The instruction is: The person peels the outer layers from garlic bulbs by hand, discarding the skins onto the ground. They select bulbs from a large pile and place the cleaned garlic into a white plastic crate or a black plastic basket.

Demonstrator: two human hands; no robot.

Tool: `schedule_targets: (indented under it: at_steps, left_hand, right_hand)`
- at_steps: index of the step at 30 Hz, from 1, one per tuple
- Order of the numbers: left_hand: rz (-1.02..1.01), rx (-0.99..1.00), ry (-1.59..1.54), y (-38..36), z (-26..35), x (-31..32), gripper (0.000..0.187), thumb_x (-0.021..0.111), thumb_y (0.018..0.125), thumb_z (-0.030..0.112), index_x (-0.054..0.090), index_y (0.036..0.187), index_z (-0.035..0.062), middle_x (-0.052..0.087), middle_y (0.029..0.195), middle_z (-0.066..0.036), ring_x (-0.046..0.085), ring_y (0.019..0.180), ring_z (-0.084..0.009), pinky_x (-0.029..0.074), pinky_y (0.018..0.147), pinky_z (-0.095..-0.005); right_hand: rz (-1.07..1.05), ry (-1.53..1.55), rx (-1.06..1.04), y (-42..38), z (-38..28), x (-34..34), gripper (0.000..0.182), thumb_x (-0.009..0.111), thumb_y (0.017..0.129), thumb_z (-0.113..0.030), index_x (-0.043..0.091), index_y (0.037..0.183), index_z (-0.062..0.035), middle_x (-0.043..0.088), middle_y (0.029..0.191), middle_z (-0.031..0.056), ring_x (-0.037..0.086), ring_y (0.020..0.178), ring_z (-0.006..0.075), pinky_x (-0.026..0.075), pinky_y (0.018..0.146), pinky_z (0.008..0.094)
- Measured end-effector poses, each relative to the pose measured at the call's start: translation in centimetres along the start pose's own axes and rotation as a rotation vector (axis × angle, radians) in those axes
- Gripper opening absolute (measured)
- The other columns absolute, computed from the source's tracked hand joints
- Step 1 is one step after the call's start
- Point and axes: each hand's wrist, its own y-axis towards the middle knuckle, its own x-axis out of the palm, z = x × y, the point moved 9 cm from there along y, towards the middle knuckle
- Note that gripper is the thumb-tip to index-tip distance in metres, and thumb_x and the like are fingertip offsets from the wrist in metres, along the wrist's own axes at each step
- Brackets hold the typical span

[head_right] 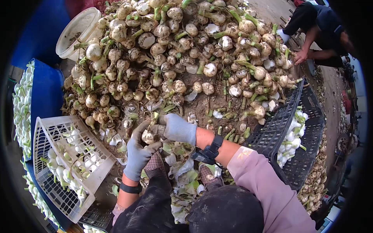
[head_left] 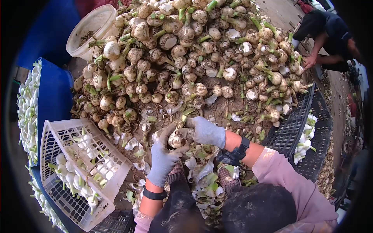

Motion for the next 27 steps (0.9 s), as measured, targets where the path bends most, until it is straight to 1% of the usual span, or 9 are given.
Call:
schedule_targets:
  at_steps: [5,9,12,14,16,19,20,23,27]
  left_hand:
    - [0.029,0.063,0.107,-2.0,-0.6,1.0,0.068,0.082,0.067,0.0,0.049,0.126,-0.0064,0.057,0.12,-0.013,0.055,0.112,-0.0196,0.042,0.1,-0.0323]
    - [0.017,-0.079,-0.198,-3.0,-2.6,1.2,0.068,0.081,0.07,0.004,0.047,0.128,-0.0043,0.06,0.114,-0.013,0.061,0.099,-0.0182,0.049,0.09,-0.0308]
    - [-0.051,-0.362,-0.645,-3.9,-4.2,2.3,0.063,0.074,0.08,0.026,0.045,0.13,0.0021,0.065,0.089,-0.006,0.06,0.06,-0.0135,0.047,0.05,-0.0216]
    - [-0.097,-0.429,-0.825,-4.7,-4.4,3.4,0.051,0.057,0.09,0.046,0.053,0.119,0.0042,0.063,0.081,-0.006,0.053,0.051,-0.0129,0.038,0.042,-0.0215]
    - [-0.085,-0.464,-0.932,-4.8,-5.3,4.0,0.057,0.043,0.094,0.058,0.058,0.107,0.0048,0.06,0.073,-0.007,0.046,0.045,-0.0137,0.031,0.039,-0.0245]
    - [-0.047,-0.415,-0.912,-4.7,-4.0,4.4,0.079,0.047,0.088,0.067,0.04,0.138,0.005,0.064,0.097,-0.008,0.061,0.069,-0.0172,0.048,0.056,-0.0216]
    - [-0.167,-0.302,-0.793,-5.0,-3.5,4.1,0.092,0.054,0.084,0.067,0.024,0.148,0.0083,0.056,0.12,-0.01,0.061,0.094,-0.0178,0.052,0.075,-0.0245]
    - [-0.144,-0.313,-0.547,-5.2,-2.8,3.7,0.1,0.078,0.073,0.009,0.015,0.151,0.0095,0.044,0.132,-0.014,0.052,0.114,-0.0197,0.047,0.092,-0.0312]
    - [-0.155,-0.241,-0.31,-5.1,-2.0,3.4,0.108,0.073,0.065,-0.008,0.011,0.152,0.0096,0.045,0.13,-0.015,0.051,0.115,-0.0214,0.045,0.096,-0.0318]
  right_hand:
    - [0.097,0.146,0.263,-4.0,0.7,1.3,0.038,0.06,0.094,-0.03,0.065,0.074,0.0015,0.058,0.056,0.0031,0.053,0.054,0.0085,0.043,0.049,0.0281]
    - [0.129,0.133,0.256,-5.3,1.2,2.0,0.031,0.059,0.092,-0.024,0.063,0.077,0.0027,0.06,0.057,0.008,0.058,0.055,0.014,0.045,0.051,0.0313]
    - [0.212,-0.179,0.134,-6.0,1.5,1.5,0.023,0.061,0.086,-0.02,0.061,0.077,0.0019,0.062,0.062,0.0153,0.063,0.06,0.0262,0.048,0.056,0.0386]
    - [0.285,-0.531,0.032,-6.3,-0.4,1.3,0.019,0.061,0.075,-0.019,0.06,0.08,-0.0005,0.062,0.07,0.023,0.063,0.072,0.0418,0.05,0.065,0.0485]
    - [0.242,-0.667,0.003,-6.9,-0.9,2.1,0.022,0.061,0.077,-0.018,0.06,0.091,-0.0016,0.063,0.074,0.0205,0.063,0.073,0.0417,0.051,0.067,0.0474]
    - [0.244,-0.508,-0.003,-6.9,0.8,2.2,0.031,0.06,0.077,-0.012,0.061,0.105,0.0003,0.064,0.089,0.0212,0.064,0.084,0.0393,0.052,0.074,0.043]
    - [0.281,-0.354,-0.024,-6.9,1.6,1.7,0.037,0.06,0.076,-0.006,0.06,0.112,0.0012,0.064,0.099,0.0213,0.064,0.09,0.0367,0.052,0.08,0.0398]
    - [0.163,-0.121,-0.13,-6.7,2.6,2.4,0.042,0.067,0.08,-0.005,0.058,0.121,0.0013,0.064,0.11,0.0169,0.062,0.102,0.0226,0.047,0.088,0.0313]
    - [0.251,0.056,0.122,-7.5,4.4,2.9,0.041,0.067,0.079,-0.002,0.06,0.119,0.0014,0.067,0.105,0.0128,0.061,0.097,0.016,0.048,0.086,0.0293]
